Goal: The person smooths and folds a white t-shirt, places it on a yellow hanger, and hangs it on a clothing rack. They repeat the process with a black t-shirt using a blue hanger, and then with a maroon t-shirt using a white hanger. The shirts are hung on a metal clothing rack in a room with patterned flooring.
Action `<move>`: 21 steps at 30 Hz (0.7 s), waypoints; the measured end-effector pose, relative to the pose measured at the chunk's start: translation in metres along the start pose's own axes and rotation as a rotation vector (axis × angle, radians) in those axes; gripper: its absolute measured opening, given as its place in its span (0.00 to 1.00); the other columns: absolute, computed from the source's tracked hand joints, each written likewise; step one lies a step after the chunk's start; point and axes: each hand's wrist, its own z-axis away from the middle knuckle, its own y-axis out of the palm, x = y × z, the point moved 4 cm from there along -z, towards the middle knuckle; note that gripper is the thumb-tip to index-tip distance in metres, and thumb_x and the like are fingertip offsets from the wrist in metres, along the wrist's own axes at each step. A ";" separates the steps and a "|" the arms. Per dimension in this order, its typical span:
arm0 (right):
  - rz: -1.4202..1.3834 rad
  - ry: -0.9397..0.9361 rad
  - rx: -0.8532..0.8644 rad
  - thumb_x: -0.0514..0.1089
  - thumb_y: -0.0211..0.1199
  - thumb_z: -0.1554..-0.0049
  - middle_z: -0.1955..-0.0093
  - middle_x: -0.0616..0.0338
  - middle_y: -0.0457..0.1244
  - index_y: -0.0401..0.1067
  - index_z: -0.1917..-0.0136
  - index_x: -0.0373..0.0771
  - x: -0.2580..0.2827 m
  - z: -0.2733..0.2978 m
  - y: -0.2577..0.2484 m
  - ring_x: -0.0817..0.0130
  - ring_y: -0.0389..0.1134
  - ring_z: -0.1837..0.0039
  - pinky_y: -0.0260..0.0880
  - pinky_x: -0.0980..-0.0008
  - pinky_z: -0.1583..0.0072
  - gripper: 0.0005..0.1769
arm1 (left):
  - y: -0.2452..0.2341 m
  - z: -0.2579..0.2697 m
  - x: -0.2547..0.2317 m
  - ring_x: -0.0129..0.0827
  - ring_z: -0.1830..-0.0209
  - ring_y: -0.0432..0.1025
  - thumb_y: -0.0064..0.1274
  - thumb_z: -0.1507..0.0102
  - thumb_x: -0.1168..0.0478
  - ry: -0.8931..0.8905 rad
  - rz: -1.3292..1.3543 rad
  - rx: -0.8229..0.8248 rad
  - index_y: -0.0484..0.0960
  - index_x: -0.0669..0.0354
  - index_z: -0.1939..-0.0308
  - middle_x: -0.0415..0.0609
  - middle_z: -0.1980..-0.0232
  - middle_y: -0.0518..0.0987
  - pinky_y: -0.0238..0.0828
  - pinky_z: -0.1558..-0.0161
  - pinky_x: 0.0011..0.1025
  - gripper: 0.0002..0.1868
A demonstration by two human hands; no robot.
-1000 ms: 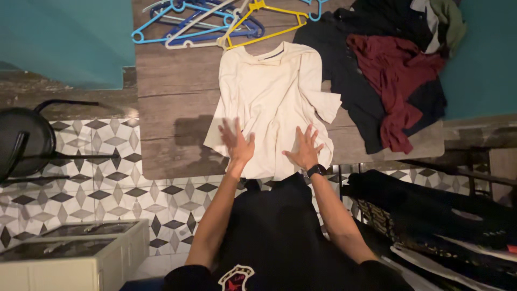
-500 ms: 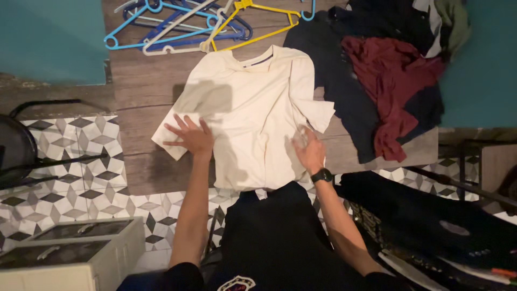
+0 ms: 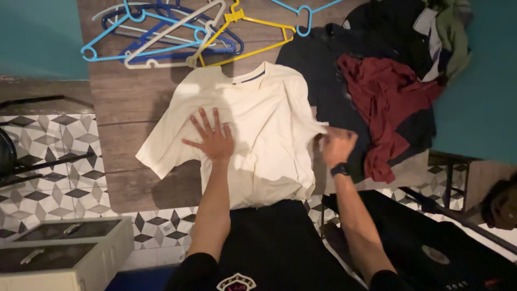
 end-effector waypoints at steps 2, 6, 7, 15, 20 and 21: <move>0.105 0.136 -0.089 0.45 0.70 0.47 0.46 0.52 0.69 0.78 0.44 0.42 -0.040 -0.013 -0.017 0.51 0.65 0.40 0.56 0.45 0.37 0.17 | -0.006 -0.001 -0.002 0.49 0.13 0.35 0.41 0.28 0.43 -0.001 0.010 -0.011 0.57 0.32 0.17 0.44 0.13 0.44 0.15 0.35 0.84 0.34; 0.168 0.329 -0.018 0.41 0.68 0.52 0.40 0.50 0.67 0.77 0.40 0.45 -0.069 -0.050 -0.023 0.48 0.63 0.35 0.55 0.41 0.35 0.24 | -0.015 -0.005 -0.005 0.50 0.13 0.37 0.42 0.29 0.44 -0.017 0.056 -0.007 0.58 0.33 0.18 0.44 0.13 0.46 0.15 0.34 0.83 0.34; 0.166 0.326 0.005 0.42 0.70 0.54 0.38 0.46 0.65 0.75 0.39 0.41 -0.063 -0.058 -0.025 0.46 0.62 0.35 0.54 0.40 0.36 0.27 | -0.016 -0.005 -0.006 0.50 0.13 0.38 0.43 0.30 0.44 -0.023 0.074 -0.010 0.59 0.34 0.18 0.44 0.13 0.47 0.15 0.34 0.83 0.34; -0.178 -0.012 -0.044 0.43 0.72 0.45 0.29 0.48 0.61 0.69 0.30 0.42 0.061 -0.161 -0.030 0.48 0.59 0.28 0.56 0.49 0.31 0.31 | -0.023 -0.012 -0.008 0.49 0.14 0.42 0.47 0.33 0.46 -0.051 0.088 -0.048 0.62 0.35 0.20 0.44 0.14 0.51 0.16 0.32 0.81 0.35; -0.330 -0.213 0.026 0.43 0.71 0.42 0.27 0.46 0.60 0.66 0.27 0.39 0.108 -0.252 0.006 0.47 0.58 0.26 0.56 0.49 0.31 0.32 | -0.023 -0.013 -0.009 0.47 0.14 0.44 0.49 0.34 0.47 -0.078 0.081 -0.021 0.64 0.35 0.21 0.44 0.15 0.54 0.15 0.32 0.80 0.35; -0.354 -0.248 0.050 0.43 0.70 0.42 0.27 0.46 0.59 0.64 0.25 0.38 0.115 -0.269 0.017 0.47 0.58 0.26 0.57 0.50 0.31 0.34 | -0.023 -0.013 -0.009 0.48 0.15 0.45 0.49 0.34 0.47 -0.082 0.087 -0.016 0.64 0.36 0.21 0.44 0.16 0.54 0.15 0.31 0.79 0.35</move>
